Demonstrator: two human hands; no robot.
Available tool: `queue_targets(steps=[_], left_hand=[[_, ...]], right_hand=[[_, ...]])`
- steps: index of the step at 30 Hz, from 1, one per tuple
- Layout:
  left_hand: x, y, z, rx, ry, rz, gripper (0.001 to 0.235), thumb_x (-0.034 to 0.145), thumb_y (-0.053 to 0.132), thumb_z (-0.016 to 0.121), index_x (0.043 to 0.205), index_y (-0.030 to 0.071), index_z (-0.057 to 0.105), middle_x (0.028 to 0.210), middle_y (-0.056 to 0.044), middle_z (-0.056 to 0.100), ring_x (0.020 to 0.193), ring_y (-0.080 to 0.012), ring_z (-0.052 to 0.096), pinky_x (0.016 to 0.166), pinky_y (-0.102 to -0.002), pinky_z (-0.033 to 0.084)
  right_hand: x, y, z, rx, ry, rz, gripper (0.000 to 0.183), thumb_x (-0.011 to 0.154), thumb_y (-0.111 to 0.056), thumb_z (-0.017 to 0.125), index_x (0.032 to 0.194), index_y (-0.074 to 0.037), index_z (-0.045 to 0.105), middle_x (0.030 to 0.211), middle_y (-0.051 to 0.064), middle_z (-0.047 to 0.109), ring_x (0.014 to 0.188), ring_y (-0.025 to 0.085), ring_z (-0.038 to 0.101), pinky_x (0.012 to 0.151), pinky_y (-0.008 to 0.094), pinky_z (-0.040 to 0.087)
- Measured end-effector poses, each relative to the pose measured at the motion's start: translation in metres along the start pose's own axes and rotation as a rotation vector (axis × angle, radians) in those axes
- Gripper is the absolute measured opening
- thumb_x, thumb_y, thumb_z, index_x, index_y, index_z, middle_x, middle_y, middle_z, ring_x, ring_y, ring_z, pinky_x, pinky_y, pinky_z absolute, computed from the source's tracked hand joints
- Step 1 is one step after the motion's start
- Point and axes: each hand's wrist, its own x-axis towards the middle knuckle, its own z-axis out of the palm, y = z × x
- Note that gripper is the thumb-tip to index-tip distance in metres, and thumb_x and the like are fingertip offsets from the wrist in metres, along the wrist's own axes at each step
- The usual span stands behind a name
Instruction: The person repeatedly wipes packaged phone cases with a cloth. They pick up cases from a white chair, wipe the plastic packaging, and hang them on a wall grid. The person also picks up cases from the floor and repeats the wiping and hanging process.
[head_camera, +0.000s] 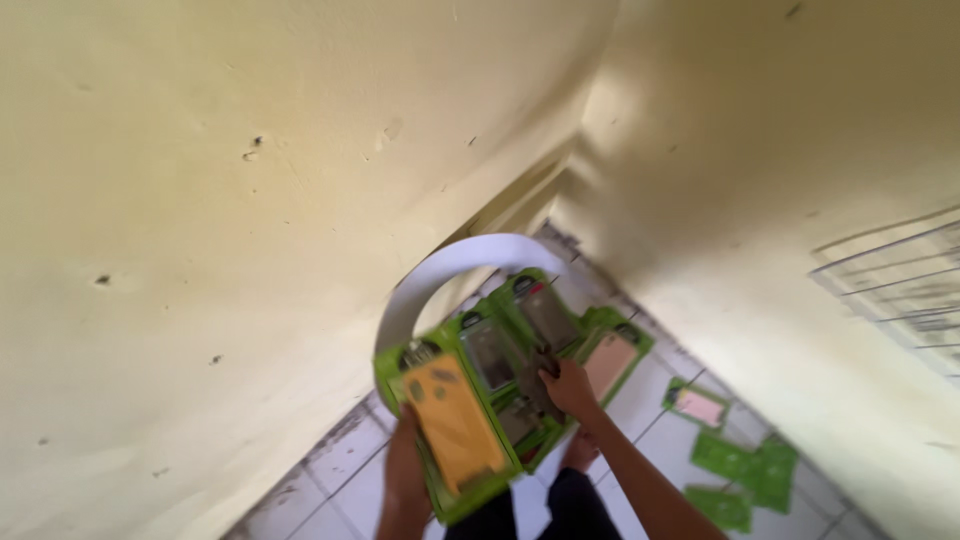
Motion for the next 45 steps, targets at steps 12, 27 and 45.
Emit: queue_targets(steps=[12, 27, 45], left_hand=[[0.026, -0.007, -0.101, 0.224, 0.194, -0.078, 0.06, 0.104, 0.044, 0.04, 0.145, 0.002, 0.053, 0.135, -0.015, 0.068, 0.117, -0.027, 0.066, 0.1, -0.04, 0.052], [0.045, -0.067, 0.039, 0.49, -0.448, -0.123, 0.047, 0.101, 0.034, 0.054, 0.134, 0.002, 0.065, 0.117, -0.012, 0.074, 0.105, -0.0211, 0.066, 0.092, -0.034, 0.054], [-0.199, 0.016, 0.497, 0.673, -1.418, 1.531, 0.073, 0.092, -0.003, 0.066, 0.158, 0.015, 0.043, 0.121, -0.018, 0.058, 0.111, -0.031, 0.062, 0.097, -0.04, 0.054]], right_hand=[[0.082, -0.015, 0.062, -0.086, -0.197, -0.045, 0.053, 0.095, -0.034, 0.07, 0.134, 0.001, 0.061, 0.123, 0.024, 0.067, 0.108, 0.04, 0.067, 0.094, 0.052, 0.056], [-0.185, -0.046, -0.16, 0.878, 0.212, 0.062, 0.041, 0.101, -0.021, 0.055, 0.14, -0.009, 0.059, 0.123, 0.008, 0.076, 0.105, 0.02, 0.075, 0.092, 0.033, 0.062], [-0.405, -0.13, -0.536, -0.246, 1.504, -0.564, 0.03, 0.092, 0.006, 0.071, 0.119, -0.009, 0.077, 0.102, 0.009, 0.071, 0.087, 0.017, 0.072, 0.071, 0.028, 0.059]])
